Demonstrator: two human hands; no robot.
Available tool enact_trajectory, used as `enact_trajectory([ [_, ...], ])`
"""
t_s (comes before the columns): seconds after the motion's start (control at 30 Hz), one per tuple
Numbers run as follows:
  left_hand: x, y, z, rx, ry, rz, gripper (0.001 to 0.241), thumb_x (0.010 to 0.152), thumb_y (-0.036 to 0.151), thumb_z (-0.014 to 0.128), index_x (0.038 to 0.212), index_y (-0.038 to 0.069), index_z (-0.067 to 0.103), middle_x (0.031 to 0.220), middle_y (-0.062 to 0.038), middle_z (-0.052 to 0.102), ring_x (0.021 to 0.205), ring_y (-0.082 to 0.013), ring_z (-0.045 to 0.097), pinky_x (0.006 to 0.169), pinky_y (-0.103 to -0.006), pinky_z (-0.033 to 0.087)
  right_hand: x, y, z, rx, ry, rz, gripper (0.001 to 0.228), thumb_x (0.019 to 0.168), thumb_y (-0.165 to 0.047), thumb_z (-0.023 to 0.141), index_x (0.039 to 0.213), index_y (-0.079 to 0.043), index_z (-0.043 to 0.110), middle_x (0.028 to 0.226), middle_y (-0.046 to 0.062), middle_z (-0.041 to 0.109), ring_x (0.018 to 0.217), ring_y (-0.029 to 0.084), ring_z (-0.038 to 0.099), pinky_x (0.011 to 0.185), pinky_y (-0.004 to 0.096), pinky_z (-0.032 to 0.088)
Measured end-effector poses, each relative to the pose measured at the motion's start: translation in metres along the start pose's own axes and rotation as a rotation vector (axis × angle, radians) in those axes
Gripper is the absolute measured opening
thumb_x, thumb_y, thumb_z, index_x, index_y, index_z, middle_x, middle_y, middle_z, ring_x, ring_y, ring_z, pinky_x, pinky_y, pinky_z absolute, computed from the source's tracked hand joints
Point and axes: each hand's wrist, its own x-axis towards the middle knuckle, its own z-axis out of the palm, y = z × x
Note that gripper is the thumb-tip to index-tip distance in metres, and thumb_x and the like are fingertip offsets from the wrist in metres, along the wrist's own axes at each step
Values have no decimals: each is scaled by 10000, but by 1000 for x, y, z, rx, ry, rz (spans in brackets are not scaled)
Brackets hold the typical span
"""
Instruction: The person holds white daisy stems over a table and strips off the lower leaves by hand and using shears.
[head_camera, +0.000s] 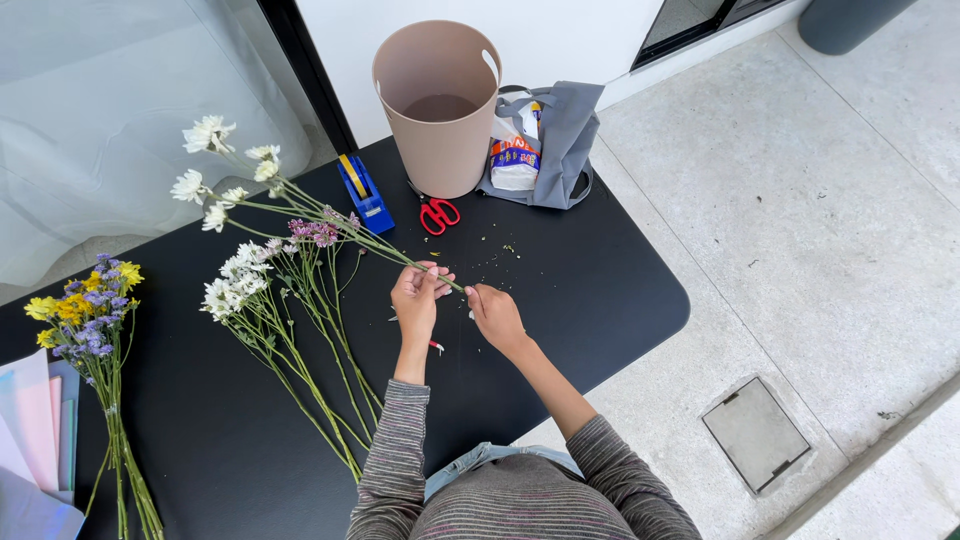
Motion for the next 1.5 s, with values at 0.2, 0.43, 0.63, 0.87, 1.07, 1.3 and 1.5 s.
enact_trajectory([
  [0.2,1,-4,1,-6,-4,-26,118,971,75,532,1057,17,590,922,-194,710,802,-318,721,687,-367,615,-5,19,14,-34,24,30,510,1044,-238,390,567,-69,453,441,150,483,415,326,538,391,345,402],
  [0.43,2,-3,-5,53,-19,28,128,977,74,521,1072,12,581,908,-180,709,785,-276,728,675,-334,616,-7,3,-5,275,-112,182,524,1042,-269,405,561,-101,528,424,97,525,405,237,519,451,317,421],
  [0.63,5,24,-6,-21,17,30,189,989,44,465,1151,-1,553,975,-241,693,872,-368,699,750,-432,595,-27,47,16,225,-130,206,539,1028,-275,456,536,-57,473,421,143,502,401,220,485,426,318,392],
  [0.87,-10,21,14,-25,-43,-41,179,972,52,515,1118,-17,592,978,-253,698,865,-361,699,738,-421,592,-10,11,-8,174,-103,234,523,1042,-280,404,572,-81,518,441,107,539,400,225,507,416,298,412],
  [1.07,-4,31,8,-17,-228,16,283,1007,87,434,1254,-12,531,1136,-267,648,1038,-391,626,863,-479,509,-5,1,-14,797,-278,486,341,1034,-208,396,863,-21,624,610,110,619,531,144,599,503,242,547],
  [1.3,1,40,24,-16,-469,170,352,1016,87,376,1336,9,256,1222,-334,577,1149,-458,534,944,-559,398,15,-36,-30,1149,-373,579,397,1040,-290,397,775,-25,527,719,111,560,556,169,621,419,258,534],
  [1.5,-7,52,34,27,-433,185,204,1023,184,438,1157,47,368,1185,-263,634,1145,-360,575,982,-478,419,19,-34,-29,1070,-357,538,529,1071,-314,312,609,-78,415,483,-55,171,331,33,191,260,167,170],
])
